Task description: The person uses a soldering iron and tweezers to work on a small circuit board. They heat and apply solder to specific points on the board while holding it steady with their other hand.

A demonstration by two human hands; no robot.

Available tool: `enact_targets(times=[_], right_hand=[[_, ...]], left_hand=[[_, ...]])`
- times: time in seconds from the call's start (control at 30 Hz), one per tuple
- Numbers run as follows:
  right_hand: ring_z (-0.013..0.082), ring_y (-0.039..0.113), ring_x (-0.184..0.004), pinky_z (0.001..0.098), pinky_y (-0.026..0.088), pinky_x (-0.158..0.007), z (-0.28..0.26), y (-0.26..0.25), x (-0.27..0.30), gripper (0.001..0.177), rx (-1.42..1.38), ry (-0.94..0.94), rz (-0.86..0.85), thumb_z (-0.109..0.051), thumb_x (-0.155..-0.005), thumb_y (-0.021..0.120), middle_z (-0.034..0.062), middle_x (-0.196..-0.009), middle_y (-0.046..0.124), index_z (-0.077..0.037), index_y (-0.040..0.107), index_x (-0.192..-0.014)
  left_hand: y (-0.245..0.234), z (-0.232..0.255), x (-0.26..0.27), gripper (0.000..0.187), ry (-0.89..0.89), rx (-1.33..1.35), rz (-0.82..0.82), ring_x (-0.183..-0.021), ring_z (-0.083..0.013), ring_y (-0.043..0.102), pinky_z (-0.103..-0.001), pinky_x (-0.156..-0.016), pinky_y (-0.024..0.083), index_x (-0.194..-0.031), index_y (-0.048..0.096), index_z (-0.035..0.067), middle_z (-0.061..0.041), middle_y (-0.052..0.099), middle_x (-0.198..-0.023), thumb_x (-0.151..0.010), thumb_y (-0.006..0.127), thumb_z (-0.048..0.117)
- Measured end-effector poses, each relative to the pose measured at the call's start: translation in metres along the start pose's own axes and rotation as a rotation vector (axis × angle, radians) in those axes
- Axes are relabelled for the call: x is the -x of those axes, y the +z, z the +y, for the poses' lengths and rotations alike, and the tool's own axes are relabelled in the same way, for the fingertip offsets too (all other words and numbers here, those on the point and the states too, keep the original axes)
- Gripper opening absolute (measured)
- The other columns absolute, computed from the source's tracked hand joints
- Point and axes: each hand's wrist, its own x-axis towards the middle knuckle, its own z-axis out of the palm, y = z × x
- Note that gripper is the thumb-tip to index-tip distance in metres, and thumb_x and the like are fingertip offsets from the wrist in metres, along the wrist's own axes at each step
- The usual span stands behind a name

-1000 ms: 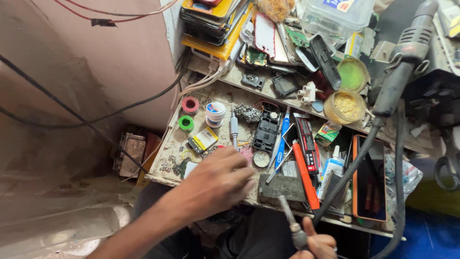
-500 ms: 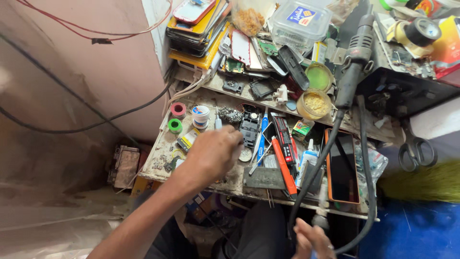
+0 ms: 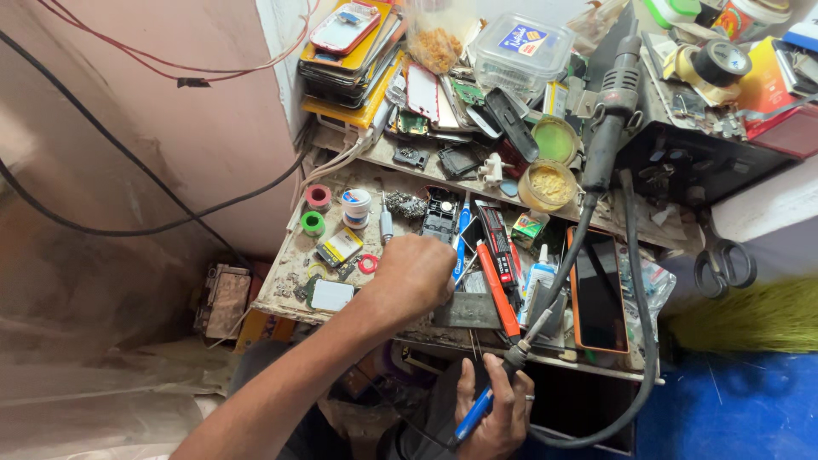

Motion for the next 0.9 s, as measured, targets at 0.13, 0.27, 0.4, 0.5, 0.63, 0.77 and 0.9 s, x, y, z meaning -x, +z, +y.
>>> enact_targets(times=[0.13,0.27,0.4,0.5,0.63,0.77,0.9], right_hand=[[0.0311,0.068,-0.094,0.0409,0.058,-0.08,-0.001,0.001,0.001,0.045,0.02,0.005,0.005,-0.011,-0.08,0.088,0.0113,-0.099,0.07,-0.009,0.064,-0.118],[0.0304,0.068,-0.095,0.0413,0.058,-0.082,0.0,-0.004,0.0,0.042,0.005,-0.014,-0.008,-0.009,-0.083,0.084,0.0095,-0.1,0.071,-0.009,0.062,-0.118],[0.0294,0.069,-0.095,0.0388,0.059,-0.081,-0.002,-0.01,-0.005,0.037,-0.012,0.005,-0.026,-0.007,-0.086,0.08,0.0093,-0.099,0.071,-0.008,0.061,-0.117],[0.0285,0.068,-0.094,0.0376,0.059,-0.08,-0.007,-0.014,-0.012,0.035,-0.031,0.002,-0.028,-0.005,-0.086,0.079,0.01,-0.099,0.071,-0.007,0.061,-0.116],[0.0284,0.068,-0.091,0.0377,0.059,-0.081,-0.019,-0.024,-0.025,0.032,-0.092,-0.008,-0.044,-0.005,-0.089,0.076,0.0121,-0.098,0.071,-0.004,0.059,-0.116],[0.0241,0.075,-0.087,0.0341,0.061,-0.077,-0.035,-0.028,-0.035,0.026,-0.215,0.051,-0.088,-0.004,-0.093,0.073,0.0144,-0.097,0.071,-0.002,0.06,-0.115],[0.0246,0.077,-0.097,0.0364,0.066,-0.085,-0.056,-0.008,-0.036,0.028,-0.572,0.185,-0.095,-0.002,-0.096,0.067,0.0189,-0.111,0.074,-0.001,0.06,-0.123]], left_hand=[[-0.004,0.004,-0.004,0.013,-0.066,0.011,-0.014,-0.082,-0.0355,0.074,-0.048,-0.075,0.059,-0.078,0.078,0.006,-0.018,0.074,-0.085,-0.078,0.075,0.019],[-0.014,0.002,0.0,0.014,-0.112,0.054,0.032,-0.082,-0.0344,0.074,-0.047,-0.075,0.059,-0.08,0.077,0.007,-0.018,0.074,-0.084,-0.078,0.076,0.02],[-0.033,-0.004,0.006,0.016,-0.113,-0.019,0.072,-0.081,-0.0339,0.074,-0.046,-0.075,0.06,-0.08,0.078,0.008,-0.018,0.074,-0.082,-0.079,0.077,0.024],[-0.05,-0.011,0.014,0.024,-0.133,-0.003,0.087,-0.076,-0.0328,0.073,-0.046,-0.074,0.059,-0.076,0.077,0.006,-0.017,0.072,-0.078,-0.081,0.077,0.03],[-0.07,-0.021,0.035,0.029,-0.228,0.16,0.055,-0.064,-0.0274,0.07,-0.045,-0.067,0.057,-0.078,0.076,0.006,-0.013,0.073,-0.07,-0.088,0.071,0.033],[-0.078,-0.033,0.083,0.02,-0.239,0.349,0.232,-0.06,-0.0246,0.069,-0.039,-0.062,0.056,-0.079,0.077,0.006,-0.013,0.072,-0.07,-0.084,0.073,0.024],[-0.058,-0.028,0.128,0.01,-0.037,0.624,0.518,-0.061,-0.0208,0.07,-0.034,-0.057,0.055,-0.081,0.074,0.003,-0.008,0.072,-0.072,-0.081,0.073,0.013]])
